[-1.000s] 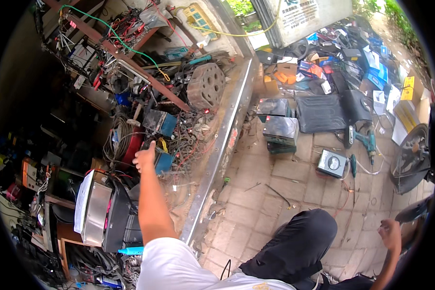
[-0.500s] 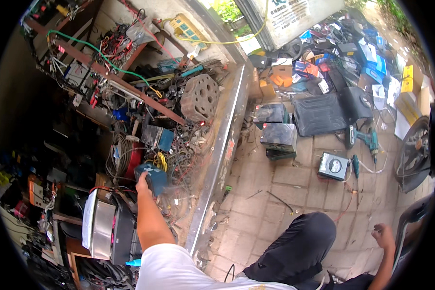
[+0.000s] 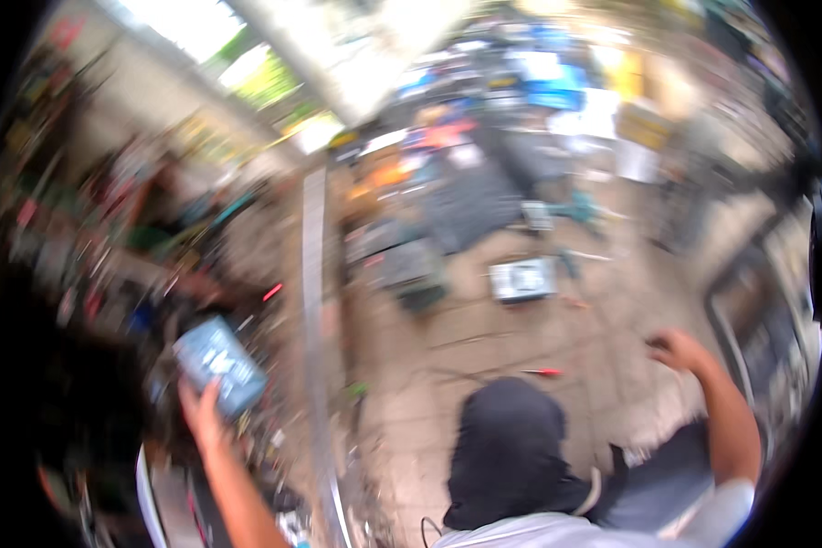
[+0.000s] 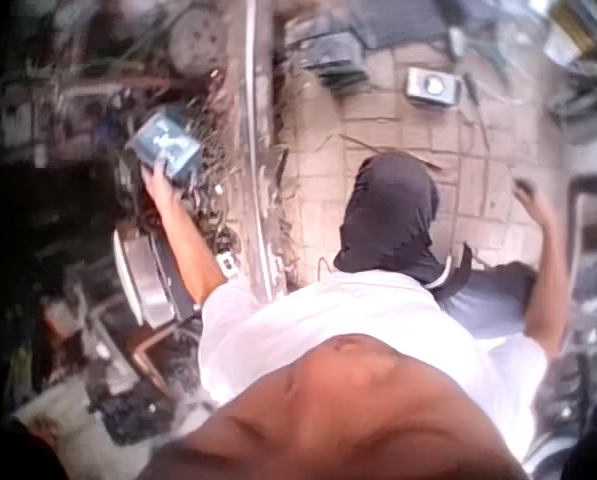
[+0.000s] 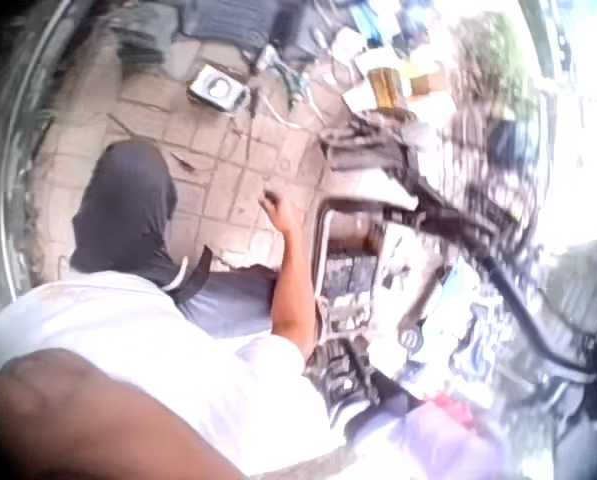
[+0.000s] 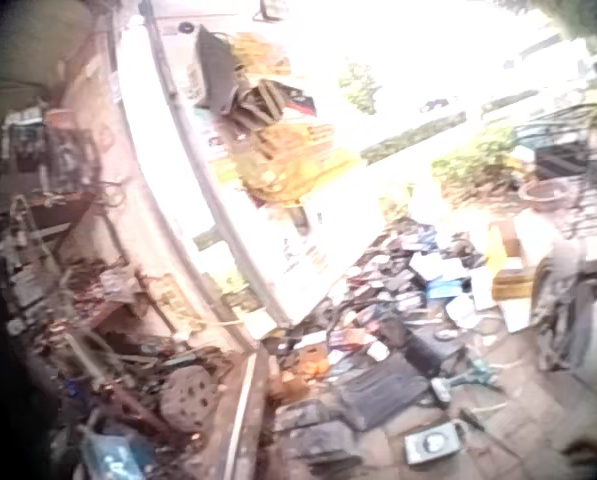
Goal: The person searches through a cluttered workshop to locate a battery, then installs it into an electric scooter. They use a multimeter to test the battery voltage and connect wires to the scooter's electrical system.
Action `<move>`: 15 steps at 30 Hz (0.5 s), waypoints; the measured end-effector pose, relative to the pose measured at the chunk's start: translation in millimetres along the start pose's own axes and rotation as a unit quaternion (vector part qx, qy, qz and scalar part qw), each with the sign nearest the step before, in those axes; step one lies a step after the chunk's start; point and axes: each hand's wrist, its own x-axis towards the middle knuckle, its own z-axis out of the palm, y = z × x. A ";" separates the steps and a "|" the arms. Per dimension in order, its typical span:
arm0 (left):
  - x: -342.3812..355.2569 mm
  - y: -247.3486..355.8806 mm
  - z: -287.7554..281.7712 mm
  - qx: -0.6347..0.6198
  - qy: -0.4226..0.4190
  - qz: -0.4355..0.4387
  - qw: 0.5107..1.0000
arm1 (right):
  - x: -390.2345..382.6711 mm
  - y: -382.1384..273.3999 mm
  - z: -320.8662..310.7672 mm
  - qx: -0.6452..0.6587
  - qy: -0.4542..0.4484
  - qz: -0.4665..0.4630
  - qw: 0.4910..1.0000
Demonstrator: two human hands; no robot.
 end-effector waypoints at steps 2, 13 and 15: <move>-14.1 33.9 39.2 0.060 -0.129 0.063 0.988 | 10.4 -46.7 -9.4 0.001 -0.009 -0.058 0.998; -234.3 136.6 388.8 0.254 -0.608 0.592 0.465 | -164.6 -149.1 -76.3 -0.076 0.374 -0.190 0.905; -285.8 134.5 421.7 0.226 -0.628 0.634 0.390 | -180.0 -144.0 -75.4 -0.135 0.347 -0.130 0.919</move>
